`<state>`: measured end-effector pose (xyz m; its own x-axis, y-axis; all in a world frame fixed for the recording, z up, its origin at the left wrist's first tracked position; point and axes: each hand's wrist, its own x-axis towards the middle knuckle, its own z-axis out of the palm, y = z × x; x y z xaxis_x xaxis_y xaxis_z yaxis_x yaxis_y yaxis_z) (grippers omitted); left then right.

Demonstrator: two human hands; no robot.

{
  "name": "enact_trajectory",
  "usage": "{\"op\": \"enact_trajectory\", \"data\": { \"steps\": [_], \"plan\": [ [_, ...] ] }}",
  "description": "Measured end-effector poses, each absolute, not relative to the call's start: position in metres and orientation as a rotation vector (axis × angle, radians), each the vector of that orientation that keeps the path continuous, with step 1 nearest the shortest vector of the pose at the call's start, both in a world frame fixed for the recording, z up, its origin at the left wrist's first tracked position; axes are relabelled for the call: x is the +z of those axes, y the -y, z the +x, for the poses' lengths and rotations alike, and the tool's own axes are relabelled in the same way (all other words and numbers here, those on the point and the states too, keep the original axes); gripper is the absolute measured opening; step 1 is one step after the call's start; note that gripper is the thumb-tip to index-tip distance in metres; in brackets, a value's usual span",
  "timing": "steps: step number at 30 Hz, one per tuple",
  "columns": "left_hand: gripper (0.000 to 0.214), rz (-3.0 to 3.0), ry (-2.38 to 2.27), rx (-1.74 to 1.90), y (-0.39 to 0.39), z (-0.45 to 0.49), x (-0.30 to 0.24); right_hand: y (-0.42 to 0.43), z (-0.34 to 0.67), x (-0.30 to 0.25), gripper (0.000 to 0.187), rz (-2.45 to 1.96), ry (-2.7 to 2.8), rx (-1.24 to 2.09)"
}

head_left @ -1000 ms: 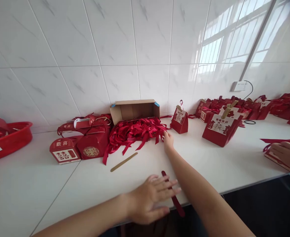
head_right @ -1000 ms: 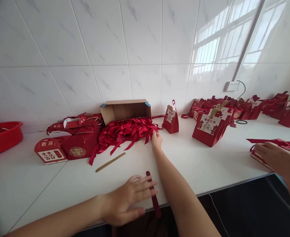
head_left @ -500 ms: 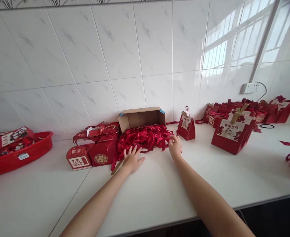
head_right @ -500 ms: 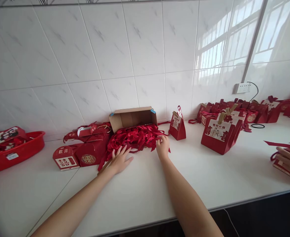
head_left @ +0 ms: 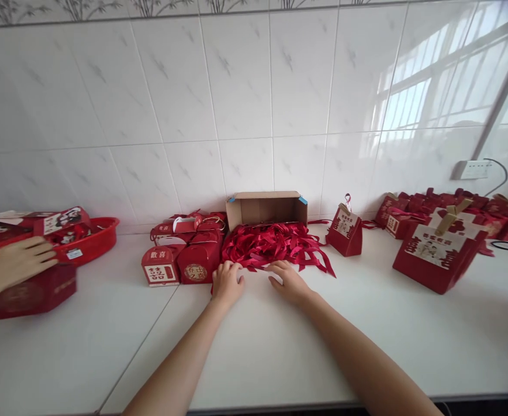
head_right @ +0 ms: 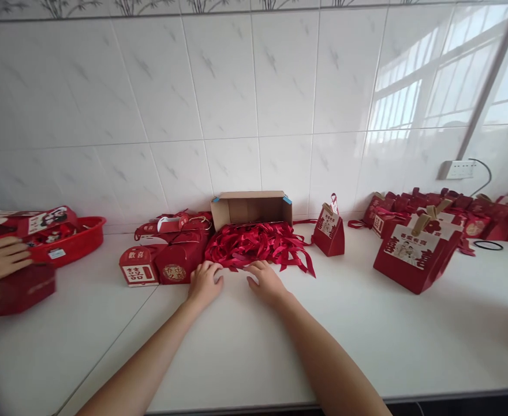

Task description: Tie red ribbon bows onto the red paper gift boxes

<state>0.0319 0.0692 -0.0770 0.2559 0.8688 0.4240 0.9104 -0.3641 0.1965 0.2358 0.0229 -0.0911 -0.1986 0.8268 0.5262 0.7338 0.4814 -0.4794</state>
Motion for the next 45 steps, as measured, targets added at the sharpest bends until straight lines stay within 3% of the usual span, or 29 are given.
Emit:
{"op": "enact_trajectory", "data": {
  "steps": [6,20,25,29,33,45],
  "plan": [
    [0.024,-2.388,1.88,-0.692,-0.081,0.013,-0.078,-0.021,0.23,-0.088,0.025,-1.196,1.943,0.195],
    [0.028,-2.421,1.865,-0.868,-0.076,0.009,-0.066,-0.015,0.221,-0.081,0.026,-1.244,1.642,0.449],
    [0.028,-2.511,1.655,-0.95,-0.059,0.019,-0.053,-0.012,0.21,-0.079,0.04,-1.265,1.529,0.686],
    [0.024,-2.75,1.332,-0.941,-0.037,0.032,-0.044,-0.003,0.204,-0.072,0.047,-1.092,1.336,1.212],
    [0.019,-2.975,0.996,-0.855,-0.017,0.044,-0.041,0.0,0.201,-0.07,0.036,-0.872,1.07,1.532],
    [0.021,-3.225,0.866,-0.568,-0.01,0.052,-0.05,-0.014,0.232,-0.068,0.008,-0.764,0.663,1.582]
  ]
}}
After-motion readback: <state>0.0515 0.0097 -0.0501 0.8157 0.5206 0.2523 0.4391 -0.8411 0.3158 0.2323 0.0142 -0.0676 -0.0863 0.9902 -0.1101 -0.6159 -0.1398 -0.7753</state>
